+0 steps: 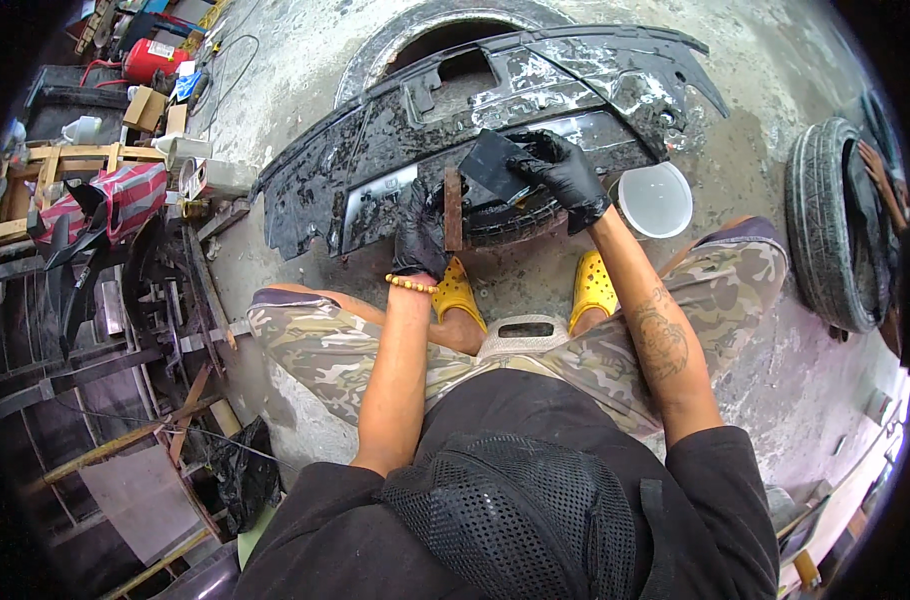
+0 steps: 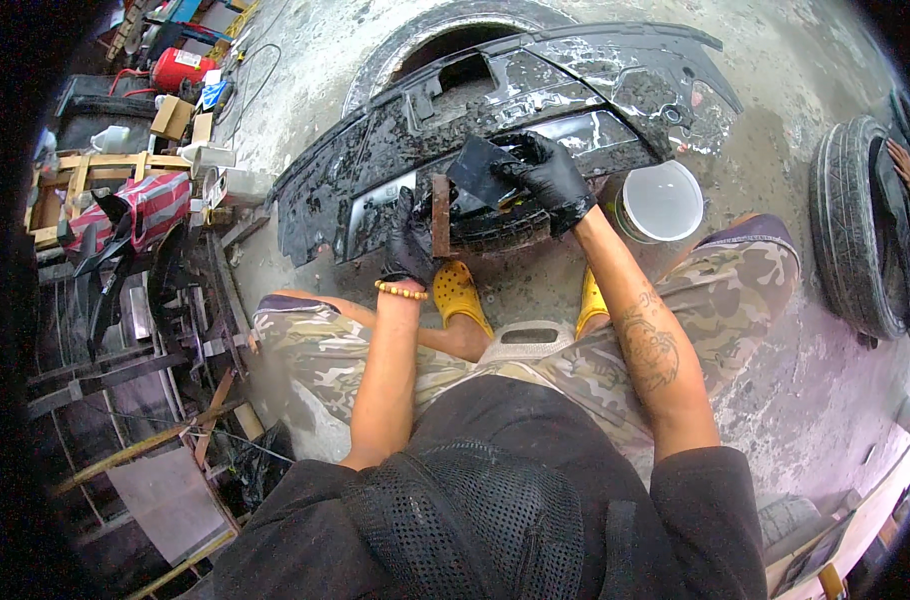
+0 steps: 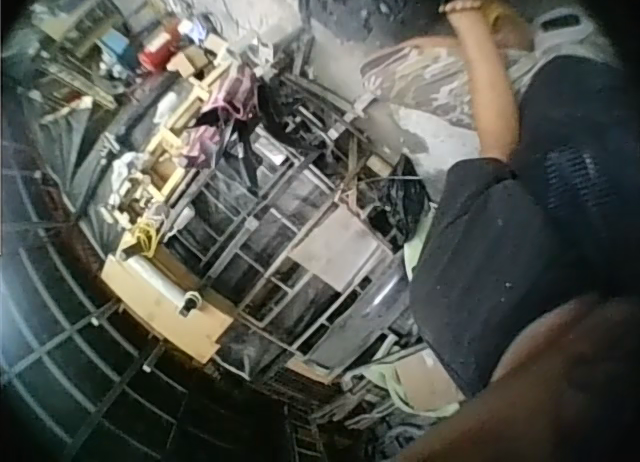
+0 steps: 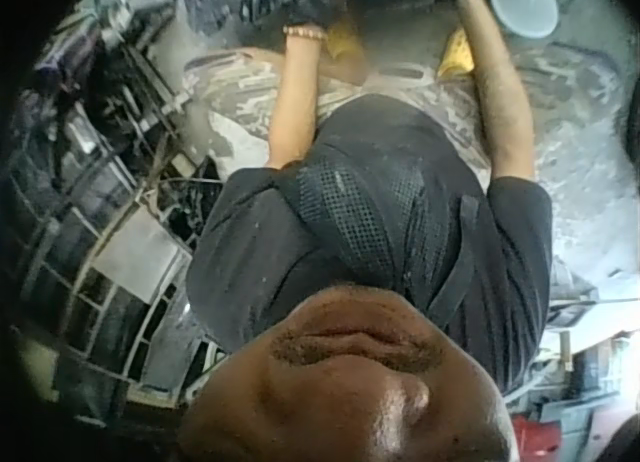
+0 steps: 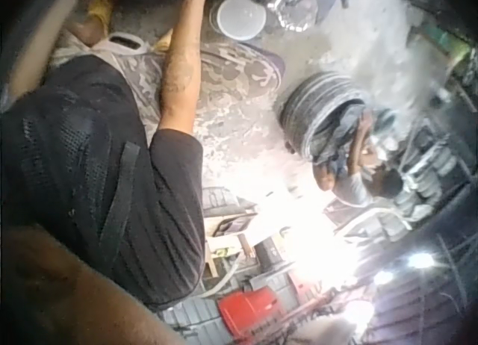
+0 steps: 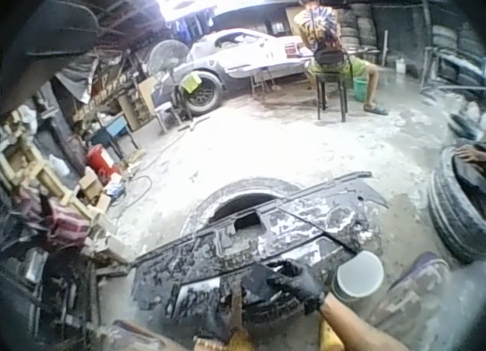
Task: Wet sanding a car bumper part with sandpaper and water.
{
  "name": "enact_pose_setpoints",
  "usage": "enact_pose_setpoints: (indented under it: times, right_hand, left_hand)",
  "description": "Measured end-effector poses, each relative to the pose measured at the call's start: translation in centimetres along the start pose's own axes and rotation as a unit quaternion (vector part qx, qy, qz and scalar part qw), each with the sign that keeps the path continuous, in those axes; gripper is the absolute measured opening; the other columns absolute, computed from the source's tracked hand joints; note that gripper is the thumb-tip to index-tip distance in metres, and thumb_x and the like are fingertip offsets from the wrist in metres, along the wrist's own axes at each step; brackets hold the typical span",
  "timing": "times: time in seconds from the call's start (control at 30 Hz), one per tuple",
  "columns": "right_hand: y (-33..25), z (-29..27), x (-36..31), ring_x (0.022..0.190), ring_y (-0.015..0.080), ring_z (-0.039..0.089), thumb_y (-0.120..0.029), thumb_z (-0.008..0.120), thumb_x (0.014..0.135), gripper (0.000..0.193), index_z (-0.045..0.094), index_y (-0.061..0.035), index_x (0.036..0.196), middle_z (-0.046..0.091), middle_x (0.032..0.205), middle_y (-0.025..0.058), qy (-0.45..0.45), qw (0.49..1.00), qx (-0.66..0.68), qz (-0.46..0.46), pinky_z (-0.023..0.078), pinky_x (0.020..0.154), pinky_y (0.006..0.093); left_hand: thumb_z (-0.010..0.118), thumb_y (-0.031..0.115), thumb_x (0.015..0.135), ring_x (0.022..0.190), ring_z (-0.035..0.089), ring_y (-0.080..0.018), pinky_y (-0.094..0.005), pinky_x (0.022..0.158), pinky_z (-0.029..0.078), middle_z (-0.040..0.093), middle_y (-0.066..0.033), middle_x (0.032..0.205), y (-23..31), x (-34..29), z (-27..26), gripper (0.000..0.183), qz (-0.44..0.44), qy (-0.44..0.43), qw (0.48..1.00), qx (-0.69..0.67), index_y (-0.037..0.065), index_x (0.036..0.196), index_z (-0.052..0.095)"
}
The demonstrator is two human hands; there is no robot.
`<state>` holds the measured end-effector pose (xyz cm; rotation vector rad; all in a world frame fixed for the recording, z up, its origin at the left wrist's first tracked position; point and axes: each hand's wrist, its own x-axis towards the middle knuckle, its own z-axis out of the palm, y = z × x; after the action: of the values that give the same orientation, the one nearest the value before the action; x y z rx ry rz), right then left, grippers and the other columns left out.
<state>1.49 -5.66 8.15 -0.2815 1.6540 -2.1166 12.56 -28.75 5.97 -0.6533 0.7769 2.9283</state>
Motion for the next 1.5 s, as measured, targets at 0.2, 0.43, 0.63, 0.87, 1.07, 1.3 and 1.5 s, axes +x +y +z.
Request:
enact_pose_setpoints:
  times: [0.2,0.43,0.63,0.87,1.07,1.3,1.5]
  right_hand:
    - [2.0,-1.4,1.0,0.095,0.0230,0.068,-0.012,0.077,0.086,0.048,0.061,-0.0032,0.130,0.072,0.109,0.0133,0.094,0.981,-0.159,-0.052,0.055,0.084,0.0356]
    - [1.8,-2.2,1.0,0.114,0.0390,0.059,-0.027,0.080,0.080,0.057,0.062,-0.0076,0.130,0.064,0.120,0.0228,0.203,0.847,-0.463,-0.162,0.047,0.100,0.0467]
    - [1.7,0.2,0.7,0.114,0.0403,0.059,-0.030,0.080,0.081,0.051,0.064,-0.0113,0.126,0.061,0.123,0.0217,0.098,0.931,-0.330,-0.121,0.049,0.099,0.0469]
    - [2.4,1.2,0.2,0.106,0.0236,0.063,-0.010,0.077,0.086,0.040,0.063,-0.0018,0.122,0.064,0.116,0.0129,0.029,0.967,-0.222,-0.122,0.052,0.093,0.0348]
    - [2.7,1.1,0.6,0.108,0.0171,0.063,-0.006,0.075,0.088,0.036,0.063,-0.0017,0.122,0.066,0.117,0.0088,0.026,0.959,-0.259,-0.114,0.052,0.093,0.0313]
    - [2.0,1.3,0.1,0.110,0.0163,0.062,-0.003,0.073,0.089,0.036,0.063,0.0001,0.123,0.065,0.120,0.0094,0.010,0.980,-0.191,-0.056,0.052,0.096,0.0309]
    - [2.3,1.6,0.3,0.110,0.0158,0.062,-0.001,0.073,0.088,0.037,0.063,0.0011,0.123,0.066,0.120,0.0091,0.016,0.979,-0.197,-0.058,0.052,0.096,0.0306]
  left_hand:
    - [0.064,0.020,0.098,0.107,0.063,-0.0167,-0.0307,0.096,0.051,0.066,-0.0053,0.118,-0.7,-0.5,0.0,0.039,0.104,0.121,0.973,0.168,0.008,0.135,0.058]
    - [0.074,0.001,0.086,0.088,0.062,-0.0105,-0.0247,0.075,0.052,0.065,0.0010,0.103,0.2,-0.5,0.3,0.045,0.082,0.053,0.977,0.188,0.007,0.128,0.059]
    - [0.074,-0.001,0.085,0.084,0.064,-0.0129,-0.0245,0.073,0.053,0.066,-0.0006,0.102,0.0,-0.5,0.4,0.044,0.072,0.080,0.974,0.199,0.006,0.127,0.061]
    - [0.076,-0.001,0.084,0.084,0.064,-0.0129,-0.0257,0.071,0.054,0.065,-0.0011,0.101,-0.2,-0.4,0.9,0.042,0.088,0.073,0.974,0.194,0.006,0.123,0.061]
    - [0.076,0.002,0.085,0.083,0.064,-0.0124,-0.0250,0.070,0.053,0.065,-0.0012,0.100,-0.3,-0.2,0.8,0.038,0.085,0.064,0.967,0.233,0.007,0.119,0.061]
    - [0.076,0.005,0.086,0.082,0.062,-0.0111,-0.0248,0.071,0.051,0.066,0.0000,0.098,-0.3,-0.2,0.4,0.036,0.082,0.093,0.967,0.223,0.007,0.119,0.063]
    - [0.074,0.008,0.089,0.085,0.061,-0.0102,-0.0247,0.075,0.049,0.066,0.0012,0.098,-0.3,0.0,0.4,0.029,0.078,0.096,0.972,0.201,0.007,0.116,0.064]
